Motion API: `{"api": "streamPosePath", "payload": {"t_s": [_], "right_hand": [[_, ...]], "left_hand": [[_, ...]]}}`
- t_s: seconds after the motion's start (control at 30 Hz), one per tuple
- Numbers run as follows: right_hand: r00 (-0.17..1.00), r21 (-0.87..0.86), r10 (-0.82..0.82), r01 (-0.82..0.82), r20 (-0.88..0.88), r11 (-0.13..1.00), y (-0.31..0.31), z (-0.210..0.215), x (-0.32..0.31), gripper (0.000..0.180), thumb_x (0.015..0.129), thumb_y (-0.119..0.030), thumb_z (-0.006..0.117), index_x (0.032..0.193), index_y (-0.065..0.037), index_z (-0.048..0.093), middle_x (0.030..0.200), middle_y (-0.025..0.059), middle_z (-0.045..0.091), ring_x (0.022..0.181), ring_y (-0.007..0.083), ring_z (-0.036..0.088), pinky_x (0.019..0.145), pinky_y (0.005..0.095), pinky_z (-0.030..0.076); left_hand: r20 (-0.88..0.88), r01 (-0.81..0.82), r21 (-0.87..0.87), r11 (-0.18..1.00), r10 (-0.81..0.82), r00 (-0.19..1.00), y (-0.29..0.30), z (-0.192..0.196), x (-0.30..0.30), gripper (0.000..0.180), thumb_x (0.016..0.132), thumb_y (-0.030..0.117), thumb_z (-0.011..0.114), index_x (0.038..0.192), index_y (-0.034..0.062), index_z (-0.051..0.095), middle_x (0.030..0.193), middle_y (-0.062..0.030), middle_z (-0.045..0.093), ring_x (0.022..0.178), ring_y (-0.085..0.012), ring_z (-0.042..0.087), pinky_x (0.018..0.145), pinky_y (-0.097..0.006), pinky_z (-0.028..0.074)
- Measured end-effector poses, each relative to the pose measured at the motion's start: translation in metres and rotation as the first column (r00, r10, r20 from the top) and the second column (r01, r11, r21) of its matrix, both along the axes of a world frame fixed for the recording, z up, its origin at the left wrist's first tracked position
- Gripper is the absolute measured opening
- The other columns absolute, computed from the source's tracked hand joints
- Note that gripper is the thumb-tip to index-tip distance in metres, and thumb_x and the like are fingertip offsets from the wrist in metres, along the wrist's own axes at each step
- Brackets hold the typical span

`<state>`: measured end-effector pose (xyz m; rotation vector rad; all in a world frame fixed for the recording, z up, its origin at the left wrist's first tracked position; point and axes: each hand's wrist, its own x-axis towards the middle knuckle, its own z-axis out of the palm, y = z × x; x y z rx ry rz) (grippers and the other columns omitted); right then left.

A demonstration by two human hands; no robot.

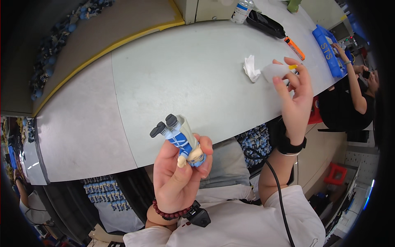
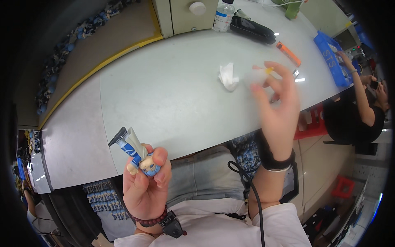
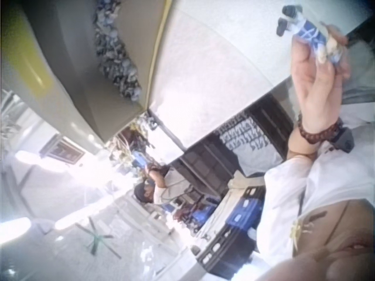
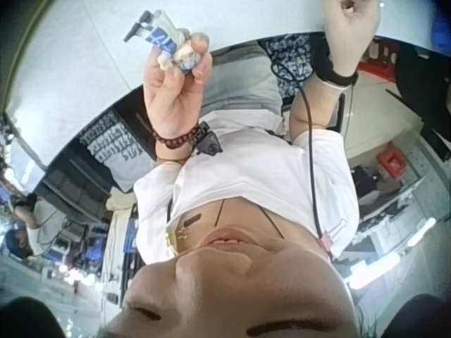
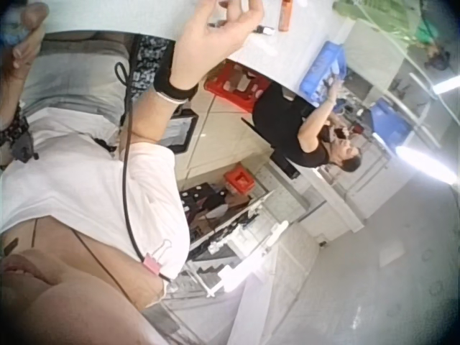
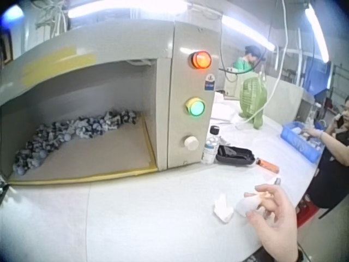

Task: Gluing parts of a small blue-haired figurine at a workbench.

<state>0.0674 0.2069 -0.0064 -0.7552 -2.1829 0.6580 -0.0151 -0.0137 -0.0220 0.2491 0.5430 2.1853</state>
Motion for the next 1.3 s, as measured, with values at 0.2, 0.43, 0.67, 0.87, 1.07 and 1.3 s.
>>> {"api": "streamPosePath", "payload": {"t_s": [0.2, 0.43, 0.67, 0.87, 1.07, 1.3], "right_hand": [[0.980, 0.038, -0.166, 0.171, -0.108, 0.985, -0.009, -0.016, -0.014, 0.047, 0.071, -0.013, 0.066, 0.110, 0.000, 0.045, 0.104, 0.0059, 0.057, 0.081, 0.0083, 0.047, 0.066, 0.0205, 0.033], [0.996, 0.145, 0.066, -0.058, -0.054, 0.988, -0.050, 0.000, -0.014, 0.031, 0.067, -0.006, 0.063, 0.096, -0.001, 0.055, 0.094, 0.0129, 0.054, 0.071, 0.0214, 0.051, 0.064, 0.0286, 0.041], [0.977, 0.045, 0.121, -0.131, 0.174, 0.990, -0.054, -0.008, -0.025, 0.026, 0.070, -0.001, 0.059, 0.095, -0.002, 0.058, 0.090, 0.0132, 0.057, 0.073, 0.0295, 0.054, 0.063, 0.0317, 0.044], [0.957, -0.058, 0.259, -0.268, -0.130, 0.962, -0.075, 0.001, -0.009, 0.021, 0.061, 0.006, 0.064, 0.081, -0.002, 0.062, 0.071, 0.0068, 0.058, 0.063, 0.0215, 0.052, 0.059, 0.0289, 0.042], [0.909, 0.221, 0.393, -0.358, -0.141, 0.907, -0.090, 0.016, 0.003, 0.023, 0.058, -0.003, 0.069, 0.075, -0.017, 0.061, 0.081, -0.0055, 0.060, 0.073, 0.0140, 0.045, 0.055, 0.0225, 0.038], [0.758, 0.311, 0.640, -0.582, -0.128, 0.751, -0.100, 0.013, -0.008, 0.023, 0.064, -0.004, 0.067, 0.084, -0.014, 0.063, 0.093, -0.0057, 0.061, 0.088, 0.0099, 0.051, 0.059, 0.0208, 0.039]], "left_hand": [[0.064, -0.028, -0.040, 0.999, 0.030, 0.997, -0.003, 0.003, 0.002, 0.038, 0.082, 0.011, 0.051, 0.116, -0.0029, 0.039, 0.098, -0.0137, 0.042, 0.071, -0.0127, 0.040, 0.060, -0.020, 0.033], [0.070, -0.041, -0.056, 0.998, 0.044, 0.997, -0.001, 0.001, -0.001, 0.040, 0.082, 0.009, 0.052, 0.116, -0.0037, 0.037, 0.099, -0.0146, 0.042, 0.072, -0.0131, 0.040, 0.063, -0.021, 0.035], [0.048, -0.060, -0.054, 0.997, 0.062, 0.997, -0.001, 0.006, 0.001, 0.043, 0.080, 0.011, 0.057, 0.115, -0.0040, 0.039, 0.097, -0.0152, 0.045, 0.071, -0.0147, 0.042, 0.061, -0.020, 0.036], [0.017, -0.137, -0.147, 0.980, 0.141, 0.990, 0.001, 0.006, 0.002, 0.043, 0.079, 0.017, 0.058, 0.112, -0.0043, 0.040, 0.097, -0.0167, 0.049, 0.068, -0.0144, 0.045, 0.058, -0.021, 0.037], [-0.032, -0.116, -0.258, 0.959, 0.111, 0.993, 0.001, 0.007, 0.008, 0.048, 0.076, 0.025, 0.065, 0.107, -0.0050, 0.044, 0.095, -0.0176, 0.056, 0.066, -0.0163, 0.054, 0.056, -0.025, 0.046], [-0.003, -0.046, -0.138, 0.989, 0.046, 0.999, -0.006, -0.004, 0.006, 0.035, 0.071, 0.004, 0.067, 0.100, -0.0023, 0.046, 0.102, -0.0213, 0.055, 0.099, -0.0256, 0.054, 0.083, -0.037, 0.045]]}}
